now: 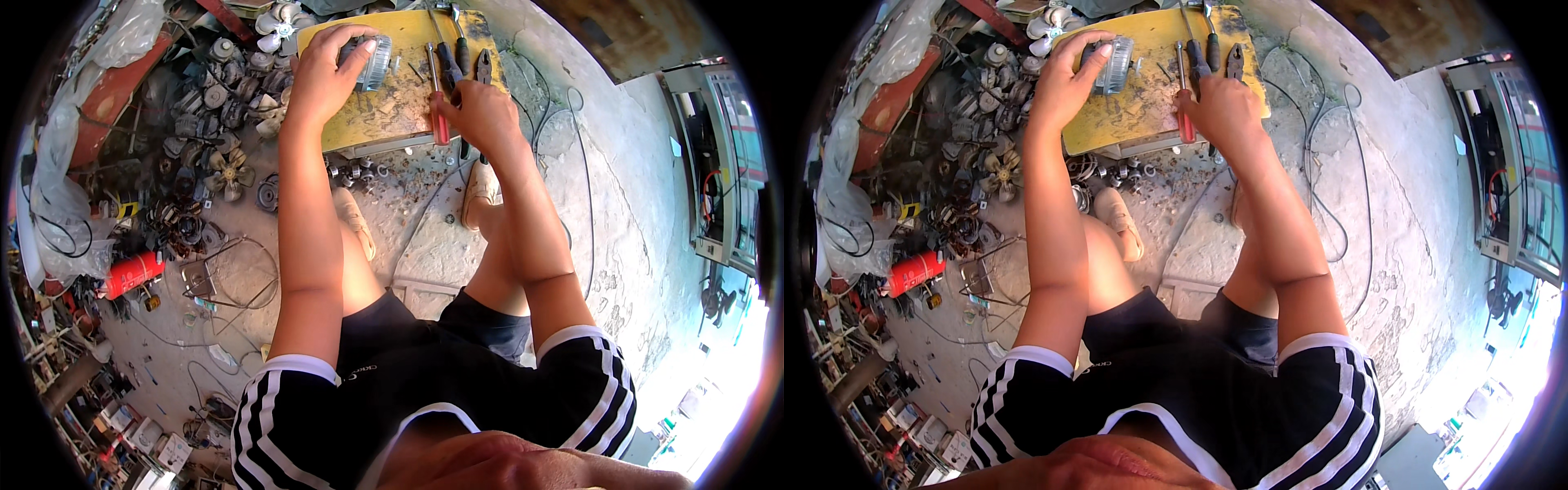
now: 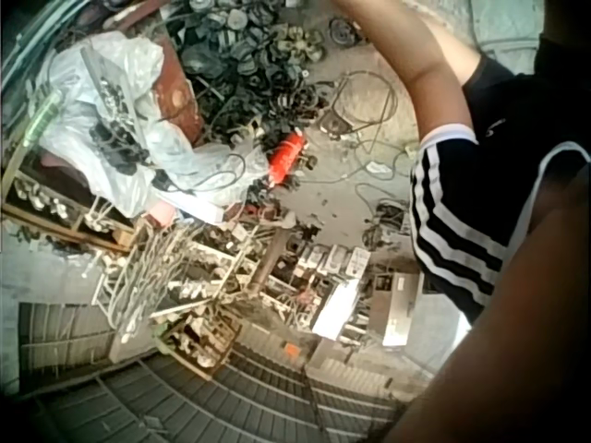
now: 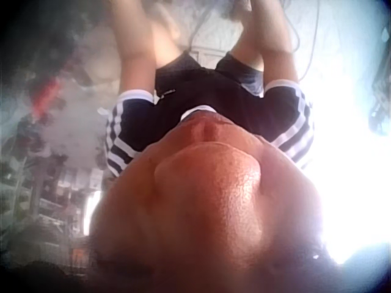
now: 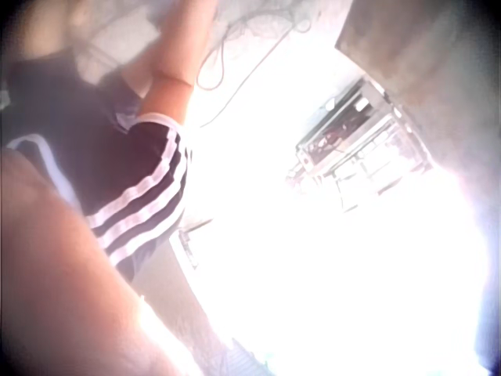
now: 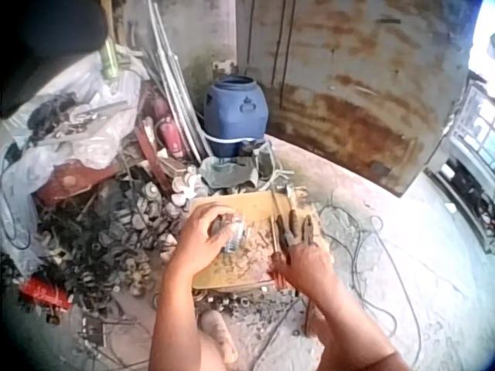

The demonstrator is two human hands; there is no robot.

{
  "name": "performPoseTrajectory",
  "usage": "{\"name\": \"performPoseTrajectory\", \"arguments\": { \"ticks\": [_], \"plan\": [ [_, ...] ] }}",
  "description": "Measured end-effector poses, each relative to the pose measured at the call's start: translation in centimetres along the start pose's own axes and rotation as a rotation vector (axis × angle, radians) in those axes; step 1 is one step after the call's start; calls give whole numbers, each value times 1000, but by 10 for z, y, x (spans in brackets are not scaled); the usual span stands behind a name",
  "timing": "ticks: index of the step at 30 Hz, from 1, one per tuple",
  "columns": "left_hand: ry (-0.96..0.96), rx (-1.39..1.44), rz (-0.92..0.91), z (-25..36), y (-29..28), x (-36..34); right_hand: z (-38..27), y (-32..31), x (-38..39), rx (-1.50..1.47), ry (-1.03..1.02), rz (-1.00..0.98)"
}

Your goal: The person disassembles a small electric motor housing by removing screws with a screwdriver and prying the casing apart with pliers.

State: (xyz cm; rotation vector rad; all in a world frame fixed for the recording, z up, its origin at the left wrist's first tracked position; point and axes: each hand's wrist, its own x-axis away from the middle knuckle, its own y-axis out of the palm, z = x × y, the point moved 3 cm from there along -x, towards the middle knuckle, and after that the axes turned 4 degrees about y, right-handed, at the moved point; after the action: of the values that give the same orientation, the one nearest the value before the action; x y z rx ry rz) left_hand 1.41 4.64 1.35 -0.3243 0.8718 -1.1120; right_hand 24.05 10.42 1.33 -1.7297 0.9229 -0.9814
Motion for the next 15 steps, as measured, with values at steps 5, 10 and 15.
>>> {"name": "performPoseTrajectory", "arguments": {
  "ticks": [5,10,15],
  "plan": [
    [46,-212,22,24,2,14,8,21,4,-32,-68,59],
    [31,-363,92,29,15,29,13,31,-7,-116,-23,80],
    [-34,-363,125,28,19,31,12,-11,3,-660,-37,99]
  ]
}}
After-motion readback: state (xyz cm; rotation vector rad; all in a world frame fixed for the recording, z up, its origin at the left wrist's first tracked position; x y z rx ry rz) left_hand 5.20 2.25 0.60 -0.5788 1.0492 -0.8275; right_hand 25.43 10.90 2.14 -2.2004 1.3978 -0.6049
